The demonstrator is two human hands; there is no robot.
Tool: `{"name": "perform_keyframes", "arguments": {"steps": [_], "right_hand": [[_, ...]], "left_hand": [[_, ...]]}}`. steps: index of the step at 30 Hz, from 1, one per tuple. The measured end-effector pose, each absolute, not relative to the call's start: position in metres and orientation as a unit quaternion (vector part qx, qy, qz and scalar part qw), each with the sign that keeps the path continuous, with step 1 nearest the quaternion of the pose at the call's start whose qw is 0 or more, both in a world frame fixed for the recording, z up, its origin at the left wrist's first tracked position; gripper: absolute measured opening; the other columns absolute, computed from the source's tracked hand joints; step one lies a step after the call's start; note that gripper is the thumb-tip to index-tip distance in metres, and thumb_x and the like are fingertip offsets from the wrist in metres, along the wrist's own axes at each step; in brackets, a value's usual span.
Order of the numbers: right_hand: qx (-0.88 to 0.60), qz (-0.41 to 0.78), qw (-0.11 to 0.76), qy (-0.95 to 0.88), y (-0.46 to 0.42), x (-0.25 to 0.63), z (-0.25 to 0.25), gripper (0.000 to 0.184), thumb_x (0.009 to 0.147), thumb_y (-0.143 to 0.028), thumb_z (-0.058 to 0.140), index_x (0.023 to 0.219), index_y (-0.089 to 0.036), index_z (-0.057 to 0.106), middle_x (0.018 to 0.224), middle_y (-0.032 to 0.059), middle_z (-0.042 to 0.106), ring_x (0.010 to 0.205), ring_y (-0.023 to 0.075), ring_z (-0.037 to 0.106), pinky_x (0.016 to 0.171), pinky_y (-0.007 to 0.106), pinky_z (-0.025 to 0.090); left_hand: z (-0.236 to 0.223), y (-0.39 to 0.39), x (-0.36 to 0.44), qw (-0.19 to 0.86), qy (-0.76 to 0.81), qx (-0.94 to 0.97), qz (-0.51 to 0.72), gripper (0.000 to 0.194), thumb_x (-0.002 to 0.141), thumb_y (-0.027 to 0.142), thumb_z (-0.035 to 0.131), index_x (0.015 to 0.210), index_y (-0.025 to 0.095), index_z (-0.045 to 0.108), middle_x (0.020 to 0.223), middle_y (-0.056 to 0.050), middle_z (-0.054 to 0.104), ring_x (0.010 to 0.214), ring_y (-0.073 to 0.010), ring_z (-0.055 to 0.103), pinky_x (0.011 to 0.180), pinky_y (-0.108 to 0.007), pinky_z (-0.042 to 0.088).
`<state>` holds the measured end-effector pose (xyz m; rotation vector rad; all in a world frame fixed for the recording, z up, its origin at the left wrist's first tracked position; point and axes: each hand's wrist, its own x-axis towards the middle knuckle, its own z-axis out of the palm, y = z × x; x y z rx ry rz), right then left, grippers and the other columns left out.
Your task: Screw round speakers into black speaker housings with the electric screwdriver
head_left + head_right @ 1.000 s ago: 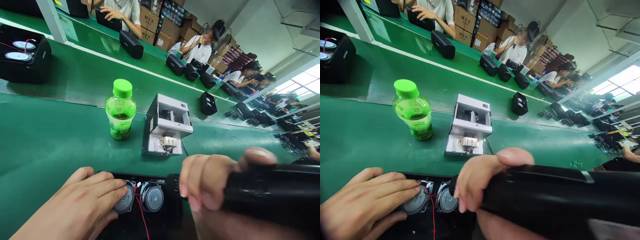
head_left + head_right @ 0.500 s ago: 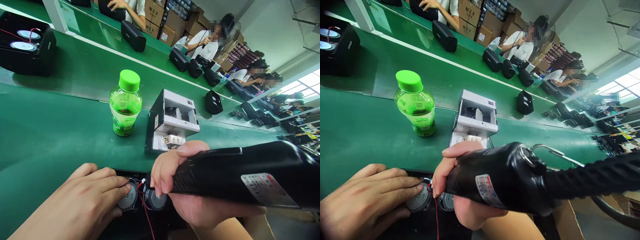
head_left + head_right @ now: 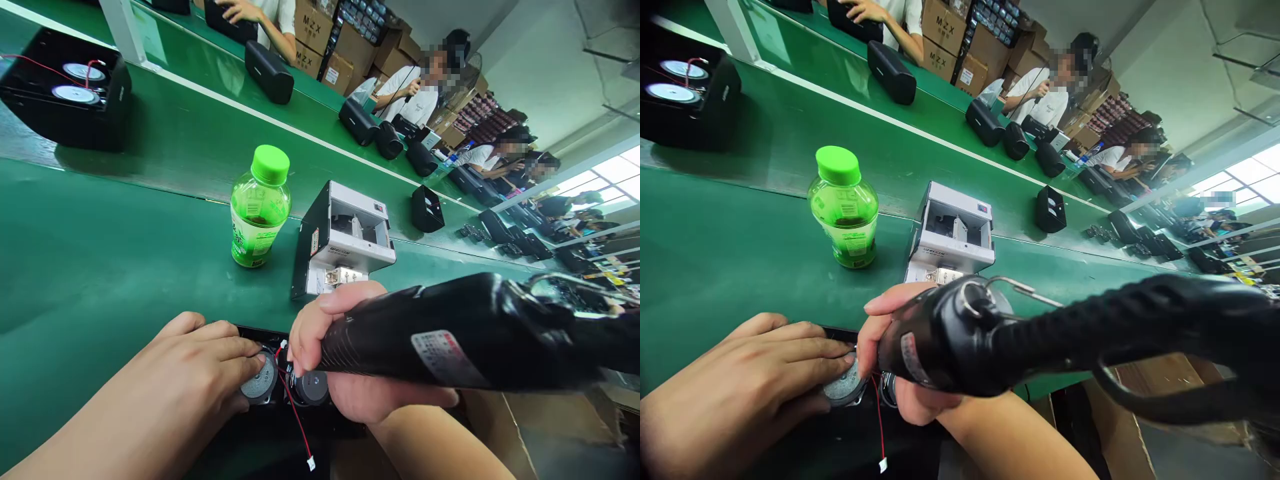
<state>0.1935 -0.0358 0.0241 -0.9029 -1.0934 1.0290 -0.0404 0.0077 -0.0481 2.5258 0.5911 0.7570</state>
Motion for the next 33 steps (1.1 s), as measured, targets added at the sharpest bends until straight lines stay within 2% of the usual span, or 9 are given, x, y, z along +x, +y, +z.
{"name": "perform_keyframes", "arguments": {"steps": [3,7,11,15,19,23,26,29,33], "right_hand": [[-0.376,0.441,0.658,-0.481,-0.036,0.191,0.013,0.091,0.091,-0.118,0.078,0.124,-0.034,0.09,0.067,-0.0028,0.077,0.048,0.0227,0.067,0.049,0.036,0.059],[-0.37,0.454,0.649,-0.485,-0.038,0.196,0.013,0.087,0.089,-0.113,0.088,0.124,-0.033,0.089,0.072,-0.0008,0.081,0.056,0.0254,0.075,0.059,0.042,0.069],[-0.374,0.456,0.652,-0.476,-0.042,0.199,0.013,0.083,0.092,-0.106,0.093,0.124,-0.03,0.086,0.076,-0.0006,0.083,0.062,0.0248,0.079,0.067,0.043,0.074],[-0.377,0.426,0.67,-0.478,-0.043,0.196,0.011,0.078,0.097,-0.101,0.092,0.131,-0.031,0.086,0.083,-0.001,0.089,0.065,0.0234,0.084,0.073,0.041,0.078],[-0.369,0.375,0.721,-0.451,-0.047,0.208,0.044,0.071,0.103,-0.098,0.087,0.141,-0.038,0.09,0.08,-0.0046,0.087,0.057,0.0204,0.078,0.059,0.035,0.072],[-0.378,0.25,0.767,-0.454,-0.048,0.238,0.097,0.063,0.111,-0.094,0.083,0.129,-0.036,0.099,0.071,-0.003,0.081,0.055,0.0193,0.072,0.06,0.036,0.068],[-0.38,0.177,0.771,-0.48,-0.036,0.253,0.108,0.063,0.106,-0.096,0.088,0.118,-0.035,0.098,0.067,-0.0044,0.079,0.053,0.0196,0.069,0.058,0.036,0.064],[-0.38,0.183,0.743,-0.52,-0.022,0.256,0.097,0.068,0.1,-0.1,0.09,0.11,-0.033,0.095,0.067,-0.004,0.081,0.052,0.022,0.072,0.055,0.038,0.063],[-0.395,0.223,0.726,-0.517,-0.011,0.253,0.087,0.075,0.093,-0.103,0.094,0.114,-0.031,0.095,0.067,-0.0031,0.082,0.051,0.0218,0.071,0.053,0.038,0.062]], "left_hand": [[-0.039,0.008,-0.039,0.23,0.223,0.908,0.269,0.024,0.108,0.015,0.075,0.113,0.036,0.084,0.106,0.008,0.096,0.092,-0.0258,0.082,0.082,-0.049,0.037],[-0.021,0.016,-0.04,0.24,0.195,0.917,0.251,0.03,0.098,0.007,0.081,0.11,0.035,0.081,0.103,0.011,0.095,0.09,-0.0245,0.083,0.078,-0.047,0.04],[-0.014,0.023,-0.04,0.242,0.182,0.925,0.229,0.033,0.098,0.008,0.084,0.115,0.037,0.083,0.104,0.012,0.095,0.089,-0.0252,0.083,0.077,-0.046,0.041],[-0.031,0.015,-0.042,0.233,0.206,0.922,0.229,0.034,0.099,0.01,0.085,0.119,0.037,0.085,0.117,0.009,0.099,0.099,-0.0255,0.087,0.084,-0.048,0.043],[-0.056,0.007,-0.05,0.18,0.223,0.926,0.246,0.038,0.103,0.02,0.087,0.134,0.041,0.086,0.13,0.008,0.1,0.11,-0.0276,0.089,0.095,-0.051,0.049],[-0.071,0.009,-0.064,0.103,0.206,0.945,0.234,0.036,0.115,0.041,0.088,0.151,0.044,0.086,0.143,0.008,0.1,0.122,-0.0272,0.093,0.104,-0.048,0.058],[-0.077,0.013,-0.069,0.071,0.198,0.949,0.234,0.031,0.123,0.057,0.082,0.15,0.044,0.089,0.141,0.006,0.101,0.12,-0.0275,0.094,0.103,-0.048,0.063],[-0.081,0.016,-0.072,0.052,0.182,0.954,0.233,0.028,0.126,0.059,0.077,0.147,0.046,0.091,0.141,0.007,0.101,0.117,-0.0254,0.096,0.098,-0.048,0.066],[-0.082,0.017,-0.072,0.036,0.174,0.957,0.228,0.029,0.128,0.06,0.074,0.147,0.046,0.091,0.142,0.009,0.101,0.116,-0.0236,0.096,0.098,-0.046,0.067]]}}
